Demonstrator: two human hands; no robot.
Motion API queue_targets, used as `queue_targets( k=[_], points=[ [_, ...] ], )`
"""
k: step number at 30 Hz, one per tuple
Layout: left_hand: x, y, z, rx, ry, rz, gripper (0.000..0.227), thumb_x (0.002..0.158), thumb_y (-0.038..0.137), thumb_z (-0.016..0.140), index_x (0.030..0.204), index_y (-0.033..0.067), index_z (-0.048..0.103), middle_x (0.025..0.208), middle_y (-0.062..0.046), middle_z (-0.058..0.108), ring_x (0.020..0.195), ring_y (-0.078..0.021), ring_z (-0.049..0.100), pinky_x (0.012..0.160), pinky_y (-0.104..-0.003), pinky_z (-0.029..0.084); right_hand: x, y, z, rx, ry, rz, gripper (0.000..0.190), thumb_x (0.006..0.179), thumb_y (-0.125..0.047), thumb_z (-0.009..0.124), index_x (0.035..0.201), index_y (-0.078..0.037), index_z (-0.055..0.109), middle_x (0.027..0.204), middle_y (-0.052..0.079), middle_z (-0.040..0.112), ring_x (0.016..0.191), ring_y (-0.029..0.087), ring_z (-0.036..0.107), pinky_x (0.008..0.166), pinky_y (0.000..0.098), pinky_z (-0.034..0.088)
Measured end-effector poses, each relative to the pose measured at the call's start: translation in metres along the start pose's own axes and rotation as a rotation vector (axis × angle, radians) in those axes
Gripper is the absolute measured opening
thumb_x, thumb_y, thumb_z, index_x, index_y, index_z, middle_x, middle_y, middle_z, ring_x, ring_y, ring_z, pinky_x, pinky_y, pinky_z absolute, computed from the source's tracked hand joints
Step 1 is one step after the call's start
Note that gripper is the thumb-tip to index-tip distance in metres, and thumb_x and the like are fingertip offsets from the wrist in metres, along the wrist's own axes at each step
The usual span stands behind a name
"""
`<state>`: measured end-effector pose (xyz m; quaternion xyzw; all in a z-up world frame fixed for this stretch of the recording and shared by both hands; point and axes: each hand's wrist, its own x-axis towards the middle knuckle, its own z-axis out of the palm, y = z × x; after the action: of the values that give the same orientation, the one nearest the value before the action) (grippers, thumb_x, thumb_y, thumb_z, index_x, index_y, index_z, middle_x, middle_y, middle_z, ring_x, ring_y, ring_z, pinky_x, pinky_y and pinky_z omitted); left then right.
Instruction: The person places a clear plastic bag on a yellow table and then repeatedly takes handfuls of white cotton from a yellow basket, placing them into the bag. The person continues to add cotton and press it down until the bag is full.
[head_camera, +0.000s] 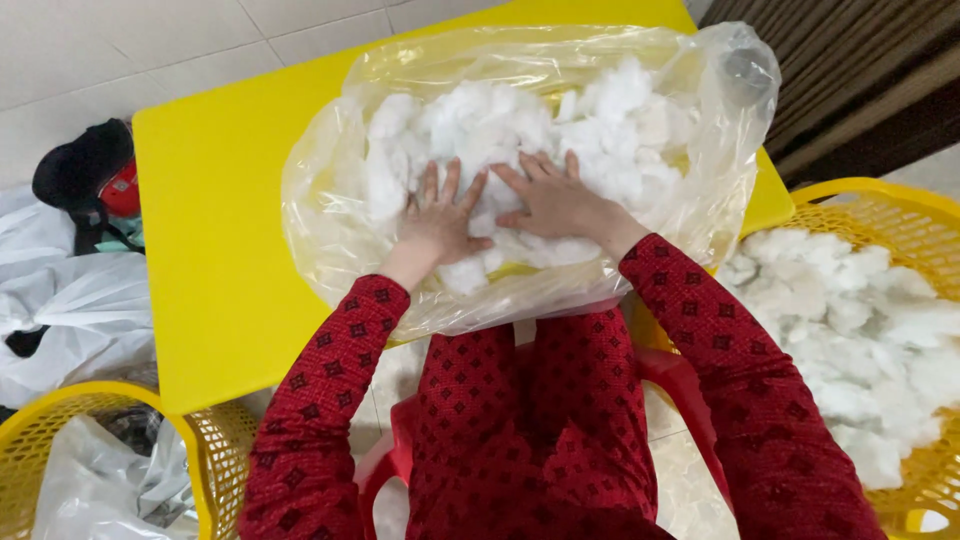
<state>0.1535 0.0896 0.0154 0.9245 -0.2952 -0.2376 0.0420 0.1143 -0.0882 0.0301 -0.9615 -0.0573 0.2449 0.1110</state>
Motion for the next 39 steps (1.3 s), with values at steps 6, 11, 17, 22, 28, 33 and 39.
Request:
queue_targets(
  k=[6, 11, 17, 22, 28, 33, 39],
  points=[
    [-0.016, -0.006, -0.029, -0.141, 0.002, 0.035, 0.117, 0.075, 0.039, 0.087, 0.163, 0.0287, 0.01, 0.171, -0.014, -0.011, 0.156, -0.0419, 0.0, 0.118, -0.068, 0.018, -0.073, 0.045, -0.045, 0.211, 0.363, -0.249, 0.085, 0.088, -0.043, 0.071, 0.159, -0.018, 0.03, 0.162, 0.013, 0.04, 0.13, 0.035, 0.057, 0.109, 0.0517, 0.044],
    [-0.047, 0.007, -0.054, -0.132, 0.113, 0.007, 0.113, 0.073, 0.033, 0.088, 0.161, 0.0228, 0.018, 0.169, -0.018, -0.004, 0.147, -0.0534, 0.021, 0.116, -0.057, 0.036, -0.172, 0.161, -0.022, 0.566, 0.771, -0.194, 0.052, 0.106, -0.009, 0.067, 0.154, -0.003, 0.047, 0.13, 0.009, 0.067, 0.111, 0.019, 0.071, 0.095, 0.0342, 0.057],
    [-0.073, 0.029, -0.057, -0.021, 0.592, 0.148, 0.085, 0.082, 0.025, 0.086, 0.152, 0.0023, 0.045, 0.166, -0.027, 0.018, 0.145, -0.0547, 0.035, 0.108, -0.06, 0.044, -0.196, 0.337, 0.119, 0.227, 0.639, 0.497, 0.044, 0.098, -0.028, 0.073, 0.135, -0.005, 0.069, 0.108, 0.016, 0.075, 0.098, 0.034, 0.072, 0.088, 0.0439, 0.055],
    [-0.077, 0.054, -0.044, -0.107, 0.808, 0.482, 0.069, 0.087, 0.016, 0.086, 0.146, 0.0025, 0.053, 0.168, -0.026, 0.02, 0.154, -0.0489, 0.032, 0.125, -0.058, 0.038, -0.162, 0.386, 0.238, 0.314, 0.509, 0.886, 0.08, 0.081, -0.035, 0.082, 0.151, -0.013, 0.05, 0.153, 0.025, 0.043, 0.135, 0.048, 0.046, 0.102, 0.0548, 0.046],
    [-0.09, 0.078, -0.03, -0.277, 0.779, 0.57, 0.056, 0.087, 0.01, 0.082, 0.138, 0.0069, 0.058, 0.166, -0.026, 0.022, 0.155, -0.0493, 0.031, 0.124, -0.055, 0.04, -0.151, 0.362, 0.287, 0.447, 0.287, 0.962, 0.121, 0.062, -0.04, 0.095, 0.16, -0.021, 0.026, 0.161, 0.038, 0.001, 0.15, 0.051, 0.013, 0.117, 0.0519, 0.031],
    [-0.073, 0.101, -0.001, -0.466, 0.818, 0.632, 0.044, 0.093, 0.009, 0.08, 0.133, 0.0089, 0.062, 0.165, -0.025, 0.029, 0.152, -0.0458, 0.04, 0.121, -0.052, 0.047, -0.161, 0.335, 0.311, 0.13, 0.413, 0.571, 0.029, 0.089, -0.018, 0.066, 0.116, -0.013, 0.076, 0.122, 0.02, 0.076, 0.129, 0.035, 0.063, 0.115, 0.0414, 0.052],
    [-0.067, 0.132, 0.018, -0.574, 0.813, 0.75, 0.041, 0.095, 0.006, 0.079, 0.132, 0.0101, 0.062, 0.16, -0.022, 0.038, 0.147, -0.0421, 0.048, 0.114, -0.047, 0.055, -0.203, 0.376, 0.274, 0.664, 0.449, 0.743, 0.046, 0.081, -0.031, 0.075, 0.117, -0.003, 0.073, 0.103, 0.024, 0.077, 0.094, 0.04, 0.075, 0.086, 0.048, 0.059]
  ],
)
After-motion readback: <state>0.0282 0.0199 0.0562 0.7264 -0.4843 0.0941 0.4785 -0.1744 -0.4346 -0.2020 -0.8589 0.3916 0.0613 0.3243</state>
